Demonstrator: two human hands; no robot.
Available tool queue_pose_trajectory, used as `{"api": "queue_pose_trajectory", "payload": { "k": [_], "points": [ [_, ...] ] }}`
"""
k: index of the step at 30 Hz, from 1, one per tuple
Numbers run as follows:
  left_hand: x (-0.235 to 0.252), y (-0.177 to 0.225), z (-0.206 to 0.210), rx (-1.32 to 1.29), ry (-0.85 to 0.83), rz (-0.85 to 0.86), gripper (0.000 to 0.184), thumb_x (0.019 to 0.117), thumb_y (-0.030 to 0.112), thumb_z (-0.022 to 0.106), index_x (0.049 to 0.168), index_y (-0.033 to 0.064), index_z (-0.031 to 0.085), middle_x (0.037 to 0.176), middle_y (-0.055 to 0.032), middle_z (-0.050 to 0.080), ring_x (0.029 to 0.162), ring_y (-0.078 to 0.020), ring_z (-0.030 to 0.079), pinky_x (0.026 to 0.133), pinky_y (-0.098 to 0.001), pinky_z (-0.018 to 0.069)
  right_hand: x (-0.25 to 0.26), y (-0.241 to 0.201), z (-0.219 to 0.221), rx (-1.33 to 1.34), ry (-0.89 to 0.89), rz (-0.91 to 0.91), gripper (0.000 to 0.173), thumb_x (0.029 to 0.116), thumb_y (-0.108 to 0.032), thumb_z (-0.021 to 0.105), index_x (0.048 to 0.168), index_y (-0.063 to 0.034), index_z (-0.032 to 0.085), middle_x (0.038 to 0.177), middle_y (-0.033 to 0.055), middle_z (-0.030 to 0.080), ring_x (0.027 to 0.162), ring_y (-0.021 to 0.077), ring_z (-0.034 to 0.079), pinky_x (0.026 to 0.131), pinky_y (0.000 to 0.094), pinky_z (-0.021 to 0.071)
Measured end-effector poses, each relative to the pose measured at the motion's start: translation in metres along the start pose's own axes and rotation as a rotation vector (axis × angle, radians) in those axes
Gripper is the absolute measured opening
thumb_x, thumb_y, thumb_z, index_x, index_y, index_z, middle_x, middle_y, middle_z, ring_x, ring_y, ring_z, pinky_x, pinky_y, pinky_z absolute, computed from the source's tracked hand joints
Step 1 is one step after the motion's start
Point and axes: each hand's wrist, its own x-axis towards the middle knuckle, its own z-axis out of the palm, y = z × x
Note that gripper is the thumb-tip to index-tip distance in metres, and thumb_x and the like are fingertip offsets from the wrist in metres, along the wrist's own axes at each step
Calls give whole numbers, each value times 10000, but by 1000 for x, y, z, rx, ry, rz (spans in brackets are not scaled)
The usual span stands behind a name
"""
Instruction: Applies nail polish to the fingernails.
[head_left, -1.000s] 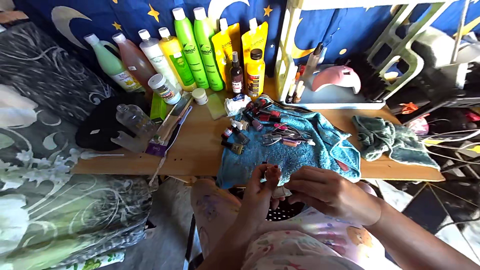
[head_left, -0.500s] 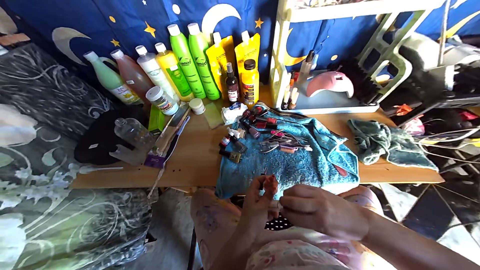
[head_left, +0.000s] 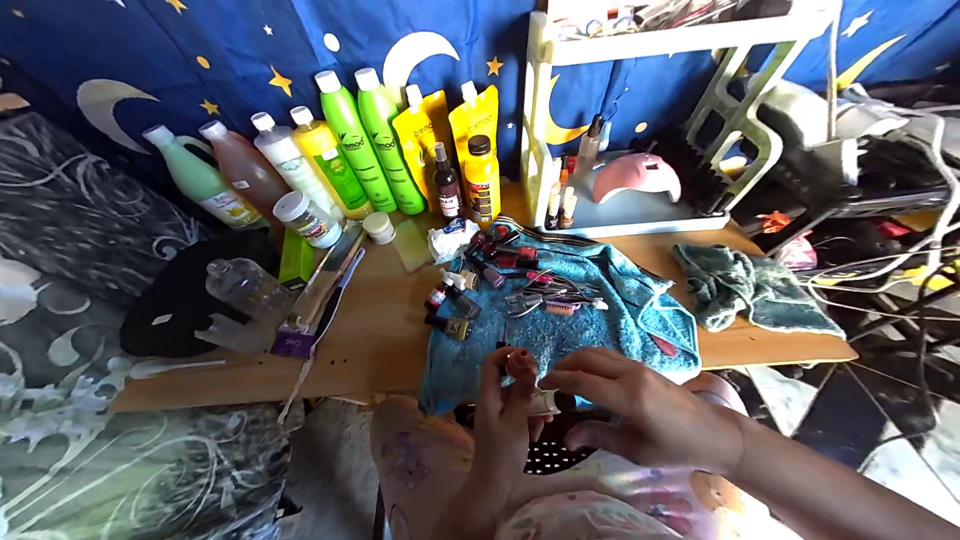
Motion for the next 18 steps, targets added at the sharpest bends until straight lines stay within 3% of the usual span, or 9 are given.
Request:
{"api": "queue_pose_trajectory", "payload": {
  "k": [2,3,5,8,10,12,13,15,18],
  "points": [
    [4,2,1,13,22,12,286,1033,116,571,1309,66,516,1070,-56,638,610,-82,613,474,-216,536,2,0,3,29,31,-29,238,1022,-215,613,1221,-112,693,1074,65,689,1032,169,660,918,290,562],
    [6,3,3,18,27,28,281,1031,111,571,1303,65,517,1063,-55,637,610,-79,611,467,-211,530,3,0,5,0,60,-33,191,1025,-188,602,1160,-95,699,1021,60,697,988,162,669,892,275,564],
    [10,1,6,65,46,89,278,1026,109,572,1294,54,523,1059,-44,634,631,-62,616,467,-202,528,4,2,9,-98,102,-15,192,1019,-240,604,1071,-75,688,921,53,688,891,164,671,826,270,568],
    [15,-8,9,187,74,306,269,1007,88,581,1261,19,528,1089,-37,648,747,-44,651,539,-189,558,6,10,16,-229,174,76,366,1043,-396,536,883,-92,664,758,32,637,723,160,650,669,297,562],
    [18,-16,10,278,97,441,275,1015,169,615,1256,58,545,1126,-12,640,882,-40,661,684,-186,588,8,19,21,-166,218,157,433,1049,-412,516,760,-106,617,641,9,556,581,128,572,522,294,491],
    [22,-26,9,368,125,529,287,1024,249,610,1286,141,561,1178,25,621,1008,-31,642,829,-195,579,11,23,22,-24,193,252,442,1035,-392,531,693,-116,574,571,-13,493,510,98,507,460,288,426],
    [25,-31,8,397,136,553,285,1024,253,604,1288,154,565,1190,28,619,1029,-30,638,854,-201,575,12,25,23,45,166,296,440,1028,-380,538,679,-114,571,556,-15,482,498,90,494,453,285,416],
    [30,-36,6,400,137,529,292,1020,258,608,1277,128,567,1182,19,633,1001,-25,650,820,-193,581,14,33,20,181,82,377,453,1030,-389,552,689,-95,595,550,-10,482,496,87,484,457,288,406],
    [44,-37,7,298,125,440,308,1009,200,619,1266,51,539,1117,-19,649,797,-38,672,604,-184,592,28,58,-11,221,-97,411,423,1015,-411,592,791,-61,670,616,30,558,555,131,543,527,349,471]
  ]
}}
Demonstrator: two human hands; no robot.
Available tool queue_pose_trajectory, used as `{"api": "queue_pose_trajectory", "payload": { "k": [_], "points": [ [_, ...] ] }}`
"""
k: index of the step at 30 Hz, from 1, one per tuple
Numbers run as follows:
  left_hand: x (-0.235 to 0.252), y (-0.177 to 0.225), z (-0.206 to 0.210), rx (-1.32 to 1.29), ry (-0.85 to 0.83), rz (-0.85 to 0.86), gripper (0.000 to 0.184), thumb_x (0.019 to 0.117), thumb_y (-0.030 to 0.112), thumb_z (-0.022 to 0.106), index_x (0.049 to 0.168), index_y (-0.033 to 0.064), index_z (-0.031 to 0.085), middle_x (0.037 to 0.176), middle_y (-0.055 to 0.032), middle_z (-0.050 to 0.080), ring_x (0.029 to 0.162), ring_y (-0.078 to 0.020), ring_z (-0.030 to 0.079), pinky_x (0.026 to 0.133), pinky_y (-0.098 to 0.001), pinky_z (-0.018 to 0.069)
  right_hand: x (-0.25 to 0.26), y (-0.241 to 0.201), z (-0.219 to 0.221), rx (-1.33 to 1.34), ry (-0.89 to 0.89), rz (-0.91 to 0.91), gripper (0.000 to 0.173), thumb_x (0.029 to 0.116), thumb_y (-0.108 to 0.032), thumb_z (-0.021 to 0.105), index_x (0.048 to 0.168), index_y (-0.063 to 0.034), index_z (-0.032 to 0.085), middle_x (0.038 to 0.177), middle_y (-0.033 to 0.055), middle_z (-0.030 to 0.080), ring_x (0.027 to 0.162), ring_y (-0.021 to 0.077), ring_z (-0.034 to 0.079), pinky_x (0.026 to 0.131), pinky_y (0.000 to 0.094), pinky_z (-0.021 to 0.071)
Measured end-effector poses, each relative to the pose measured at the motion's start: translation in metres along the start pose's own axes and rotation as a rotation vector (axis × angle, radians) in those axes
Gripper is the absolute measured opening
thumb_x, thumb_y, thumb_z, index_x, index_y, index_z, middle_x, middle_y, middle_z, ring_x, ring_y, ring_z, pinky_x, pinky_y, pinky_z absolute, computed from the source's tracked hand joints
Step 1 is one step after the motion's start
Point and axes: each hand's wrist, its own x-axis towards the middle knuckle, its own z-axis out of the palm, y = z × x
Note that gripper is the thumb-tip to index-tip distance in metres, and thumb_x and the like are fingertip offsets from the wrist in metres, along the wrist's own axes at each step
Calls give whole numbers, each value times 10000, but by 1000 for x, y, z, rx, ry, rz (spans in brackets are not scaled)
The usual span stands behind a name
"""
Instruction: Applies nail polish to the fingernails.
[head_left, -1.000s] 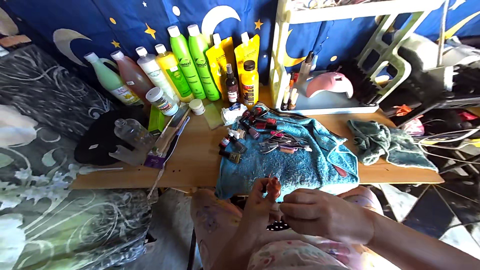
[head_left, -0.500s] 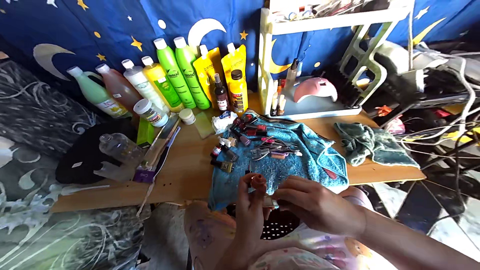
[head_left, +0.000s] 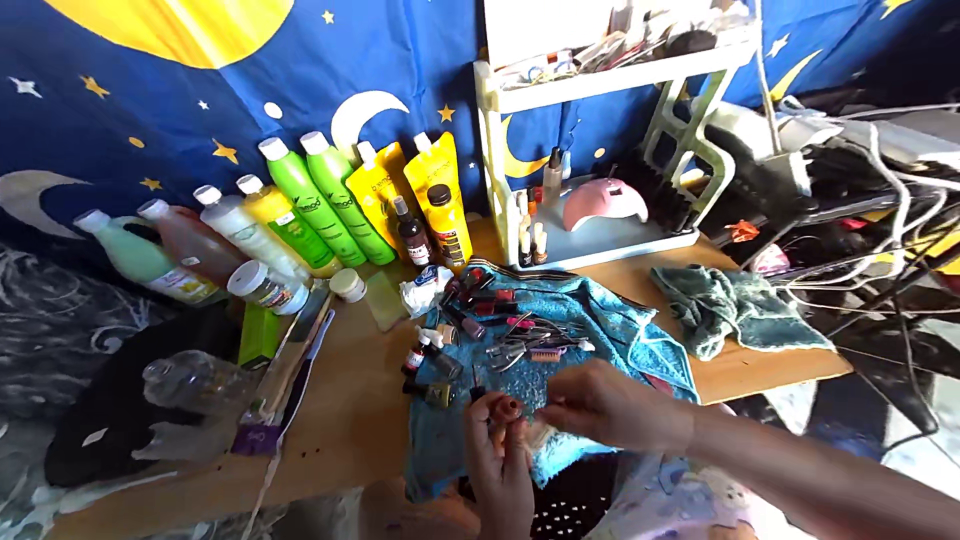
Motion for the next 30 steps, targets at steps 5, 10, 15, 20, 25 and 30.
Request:
{"api": "queue_pose_trajectory", "payload": {
  "k": [5,10,15,20,25,30],
  "points": [
    [16,-30,-7,-22,4,25,269,1020,167,596,1282,146,537,1082,33,668,724,-44,661,604,-194,587,58,18,-105,-396,339,50,257,985,-300,660,1004,-53,730,880,114,713,761,278,704,690,537,597],
    [13,-41,-18,31,-23,-90,284,998,203,632,1270,176,557,1087,56,660,813,-26,656,674,-191,579,171,81,-180,-571,551,68,235,921,-5,651,1149,47,683,1114,256,677,1080,433,658,956,589,528],
    [18,-40,-22,-77,-27,-161,288,1000,184,644,1275,244,584,1035,87,685,752,-11,646,649,-176,567,259,120,-187,-537,339,334,299,911,25,638,1205,4,687,1208,264,669,1177,464,625,979,664,490],
    [18,-42,-24,-139,-49,-177,314,1001,248,650,1304,308,594,1054,80,673,753,-12,645,655,-164,568,297,131,-175,-588,112,617,240,898,-27,679,1118,71,680,1238,309,634,1212,495,592,955,690,481],
    [14,-45,-25,-112,-66,-162,353,990,249,669,1323,337,589,1127,94,653,817,-5,646,692,-166,571,311,152,-167,-568,106,661,336,920,-168,715,1122,96,668,1249,317,628,1208,496,595,952,710,467],
    [12,-43,-25,-108,-71,-174,378,973,235,696,1324,337,601,1160,90,642,887,-17,648,758,-190,578,309,153,-167,-512,142,748,379,920,-211,729,1125,103,676,1269,324,620,1240,486,580,991,688,454]
  ]
}}
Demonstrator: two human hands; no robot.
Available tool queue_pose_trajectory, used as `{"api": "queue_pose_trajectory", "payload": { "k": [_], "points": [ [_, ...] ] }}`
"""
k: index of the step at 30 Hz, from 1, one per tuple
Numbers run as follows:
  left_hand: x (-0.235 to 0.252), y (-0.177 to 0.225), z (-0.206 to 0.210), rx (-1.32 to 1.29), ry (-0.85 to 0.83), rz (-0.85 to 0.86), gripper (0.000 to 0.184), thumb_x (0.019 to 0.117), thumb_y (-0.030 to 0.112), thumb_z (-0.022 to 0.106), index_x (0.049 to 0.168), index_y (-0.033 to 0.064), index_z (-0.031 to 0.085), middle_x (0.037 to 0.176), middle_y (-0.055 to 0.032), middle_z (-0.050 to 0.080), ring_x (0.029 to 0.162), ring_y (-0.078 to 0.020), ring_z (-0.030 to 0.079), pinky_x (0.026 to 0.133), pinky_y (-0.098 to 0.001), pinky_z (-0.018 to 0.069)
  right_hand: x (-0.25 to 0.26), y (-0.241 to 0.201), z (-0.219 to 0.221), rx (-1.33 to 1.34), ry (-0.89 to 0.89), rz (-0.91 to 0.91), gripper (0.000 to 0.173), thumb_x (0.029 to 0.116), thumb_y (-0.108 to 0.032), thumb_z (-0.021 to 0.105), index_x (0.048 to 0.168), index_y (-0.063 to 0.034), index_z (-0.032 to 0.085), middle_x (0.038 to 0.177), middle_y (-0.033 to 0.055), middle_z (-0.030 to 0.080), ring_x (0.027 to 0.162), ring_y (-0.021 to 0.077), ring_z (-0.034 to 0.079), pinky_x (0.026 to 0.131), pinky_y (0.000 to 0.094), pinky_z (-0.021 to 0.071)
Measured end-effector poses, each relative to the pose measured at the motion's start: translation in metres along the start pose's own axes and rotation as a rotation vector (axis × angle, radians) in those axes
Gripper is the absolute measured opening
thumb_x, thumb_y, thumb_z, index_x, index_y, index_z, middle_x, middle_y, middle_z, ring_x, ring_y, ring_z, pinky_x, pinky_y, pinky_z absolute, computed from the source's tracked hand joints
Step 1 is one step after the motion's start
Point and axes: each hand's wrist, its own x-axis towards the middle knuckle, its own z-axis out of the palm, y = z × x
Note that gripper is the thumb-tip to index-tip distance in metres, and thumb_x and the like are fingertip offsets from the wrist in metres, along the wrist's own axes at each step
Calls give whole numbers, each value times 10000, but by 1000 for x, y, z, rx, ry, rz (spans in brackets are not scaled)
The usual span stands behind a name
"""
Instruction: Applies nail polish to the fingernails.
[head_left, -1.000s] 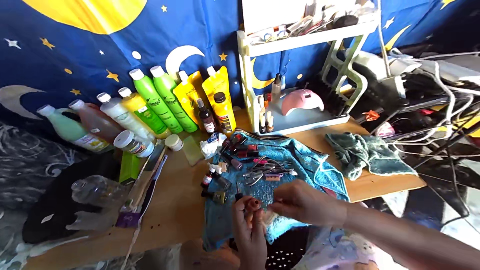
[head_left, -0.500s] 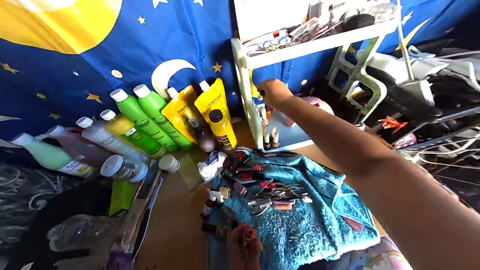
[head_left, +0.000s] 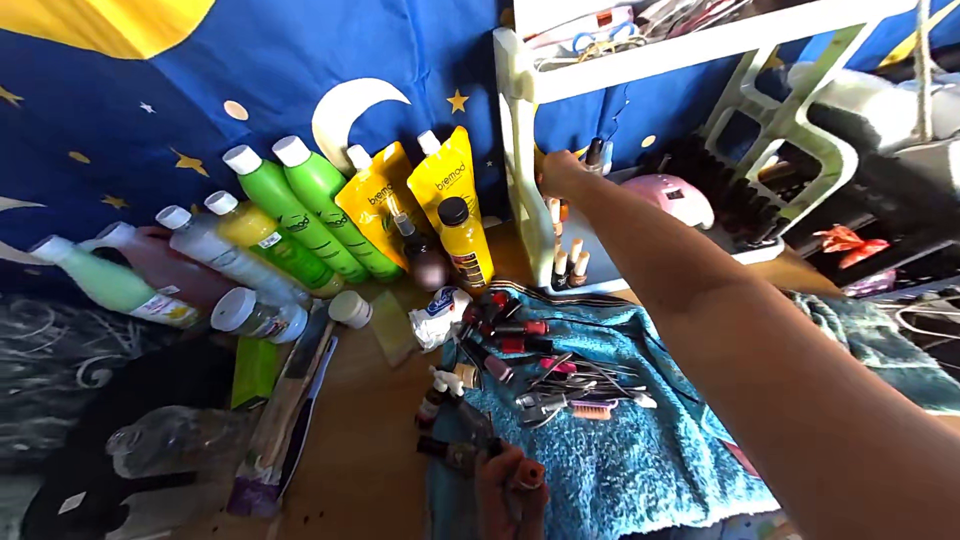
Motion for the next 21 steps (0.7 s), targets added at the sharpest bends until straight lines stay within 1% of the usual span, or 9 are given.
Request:
{"api": "queue_pose_trajectory", "payload": {
  "k": [3,6,9,11,13,15,17,20,21],
  "points": [
    [-2,-3,-1,31,5,-2,363,970,256,702,1312,315,599,1171,77,630,919,-27,648,795,-198,578,-11,-4,-6,74,-12,65,369,926,-151,700,1120,156,630,1269,349,599,1235,484,581,982,678,458],
    [-3,-3,-1,43,10,12,364,961,271,710,1308,311,608,1193,69,634,948,-37,650,813,-205,577,-19,3,-9,148,55,-6,347,926,-153,689,1153,108,657,1252,343,613,1223,505,579,975,703,453],
    [0,-1,-1,71,-7,65,332,957,309,710,1273,257,620,1248,46,613,1070,-53,630,880,-220,568,-72,14,-19,269,338,-327,298,983,-116,601,1235,21,686,1232,279,670,1171,456,641,998,658,487],
    [2,3,-3,127,-43,97,313,962,382,693,1238,245,637,1307,44,593,1187,-56,585,961,-239,538,-143,17,-22,338,540,-546,272,1001,-105,582,1224,16,680,1254,235,662,1123,368,671,973,546,550],
    [2,9,-4,116,-92,120,324,952,425,696,1225,254,663,1386,54,562,1272,-63,538,1036,-264,504,-224,25,-6,415,596,-736,246,974,-91,604,1184,21,668,1231,201,642,1083,287,658,911,456,582],
    [0,19,-4,74,-160,160,304,957,396,697,1223,252,672,1445,61,528,1360,-82,470,1117,-299,442,-292,35,30,557,449,-821,176,948,-127,635,1080,-33,704,1117,96,669,996,163,665,841,355,602],
    [-5,32,3,21,-211,206,292,952,390,704,1202,241,684,1450,56,529,1388,-102,441,1149,-311,403,-343,44,69,753,156,-792,180,984,-168,633,1060,-33,726,1041,51,721,915,93,693,806,287,610],
    [-22,55,13,-36,-299,217,306,957,449,684,1209,276,680,1469,76,519,1426,-113,391,1200,-352,314,-396,47,105,1135,-213,-596,200,1052,-199,578,1144,-37,651,1067,35,726,939,118,718,850,302,623],
    [-27,61,16,-49,-317,220,302,958,450,681,1204,274,682,1464,68,524,1424,-119,400,1205,-363,318,-407,46,111,1282,-301,-536,198,1058,-211,566,1164,-55,628,1078,29,713,952,118,705,865,305,611]
  ]
}}
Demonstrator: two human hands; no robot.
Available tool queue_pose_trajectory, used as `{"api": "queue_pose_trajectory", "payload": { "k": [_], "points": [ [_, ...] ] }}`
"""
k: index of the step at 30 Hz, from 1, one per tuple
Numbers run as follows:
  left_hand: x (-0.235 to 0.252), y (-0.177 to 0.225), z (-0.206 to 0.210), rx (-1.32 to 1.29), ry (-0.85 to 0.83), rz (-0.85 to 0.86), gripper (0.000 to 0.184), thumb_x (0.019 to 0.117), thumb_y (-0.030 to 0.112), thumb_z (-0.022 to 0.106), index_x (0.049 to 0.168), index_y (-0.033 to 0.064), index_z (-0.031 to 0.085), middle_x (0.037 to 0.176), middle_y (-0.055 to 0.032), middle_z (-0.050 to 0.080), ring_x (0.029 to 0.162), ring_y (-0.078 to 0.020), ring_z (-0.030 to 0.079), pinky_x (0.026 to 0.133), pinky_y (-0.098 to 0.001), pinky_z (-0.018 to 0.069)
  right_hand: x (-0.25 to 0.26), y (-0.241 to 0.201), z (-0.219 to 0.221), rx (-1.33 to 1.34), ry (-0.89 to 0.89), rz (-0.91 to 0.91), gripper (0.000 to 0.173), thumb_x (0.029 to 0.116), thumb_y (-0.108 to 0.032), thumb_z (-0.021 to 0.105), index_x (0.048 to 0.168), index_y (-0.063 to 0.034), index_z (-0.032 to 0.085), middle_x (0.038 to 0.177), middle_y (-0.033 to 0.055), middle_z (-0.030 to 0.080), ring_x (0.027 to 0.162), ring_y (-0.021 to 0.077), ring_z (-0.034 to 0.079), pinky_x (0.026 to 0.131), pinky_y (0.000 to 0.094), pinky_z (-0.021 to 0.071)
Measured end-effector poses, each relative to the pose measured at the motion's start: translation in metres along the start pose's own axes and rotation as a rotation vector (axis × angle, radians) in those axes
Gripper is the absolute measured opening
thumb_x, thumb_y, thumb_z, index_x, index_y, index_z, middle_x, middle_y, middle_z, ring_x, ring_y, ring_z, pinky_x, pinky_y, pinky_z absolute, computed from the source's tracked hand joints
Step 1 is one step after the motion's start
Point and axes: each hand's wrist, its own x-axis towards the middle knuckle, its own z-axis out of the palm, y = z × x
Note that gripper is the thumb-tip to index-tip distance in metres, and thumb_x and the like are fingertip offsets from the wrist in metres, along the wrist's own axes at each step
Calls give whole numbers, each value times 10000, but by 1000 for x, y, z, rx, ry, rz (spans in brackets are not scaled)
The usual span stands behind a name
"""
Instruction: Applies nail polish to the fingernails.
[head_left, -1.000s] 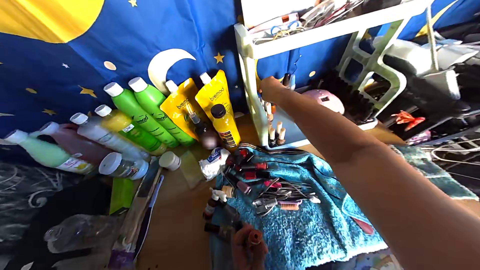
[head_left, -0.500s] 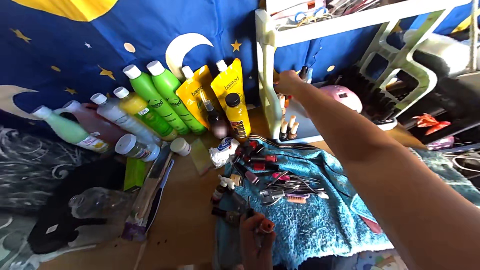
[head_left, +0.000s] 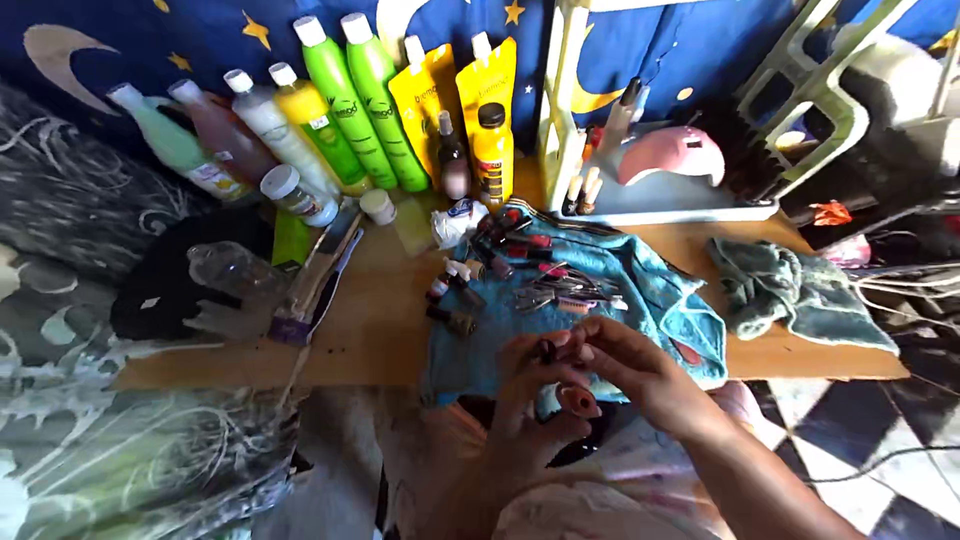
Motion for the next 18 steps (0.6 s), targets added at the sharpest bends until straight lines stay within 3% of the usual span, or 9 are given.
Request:
{"api": "queue_pose_trajectory", "payload": {
  "k": [2,5,8,11,13,15,18],
  "points": [
    [-9,12,8,-36,-29,-2,295,956,417,697,1208,265,683,1445,66,539,1405,-110,421,1190,-343,342,-16,4,15,273,-18,57,202,1038,-207,597,1205,-95,617,1077,13,692,948,103,676,863,300,588],
    [-20,23,15,-57,-84,26,305,963,392,692,1221,230,680,1472,56,519,1423,-120,392,1194,-338,324,-31,3,30,471,-47,65,228,989,-107,639,1217,-107,630,1073,29,711,910,87,680,823,275,585],
    [-28,34,15,9,-93,8,320,968,436,675,1197,212,689,1551,8,457,1490,-181,321,1232,-409,283,-41,-6,35,515,49,93,213,949,-97,693,1161,-98,663,1025,32,709,849,80,679,768,261,594],
    [-35,43,13,46,-58,-27,312,976,424,668,1171,181,688,1612,-95,367,1511,-256,291,1226,-445,294,-50,-15,31,494,136,7,212,953,-181,698,1151,-105,704,1035,40,700,874,91,663,820,266,575],
    [-39,46,10,64,-13,-40,329,982,383,673,1166,110,677,1532,-132,459,1425,-240,427,1162,-412,401,-56,-22,25,426,180,-92,209,962,-199,673,1140,-107,733,1022,53,712,876,103,668,831,276,573],
    [-41,48,9,81,33,-48,328,980,290,687,1194,43,665,1332,-112,618,1249,-191,584,1055,-371,508,-64,-32,19,236,200,-225,220,990,-224,630,1160,-126,729,1037,30,709,909,105,666,850,291,572],
    [-44,51,9,150,72,-58,312,960,227,713,1201,33,669,1150,-60,676,1109,-136,633,980,-326,540,-75,-62,14,-322,199,-437,234,1059,-300,549,1185,-150,678,1125,-31,638,1038,87,623,909,285,561]
  ]
}}
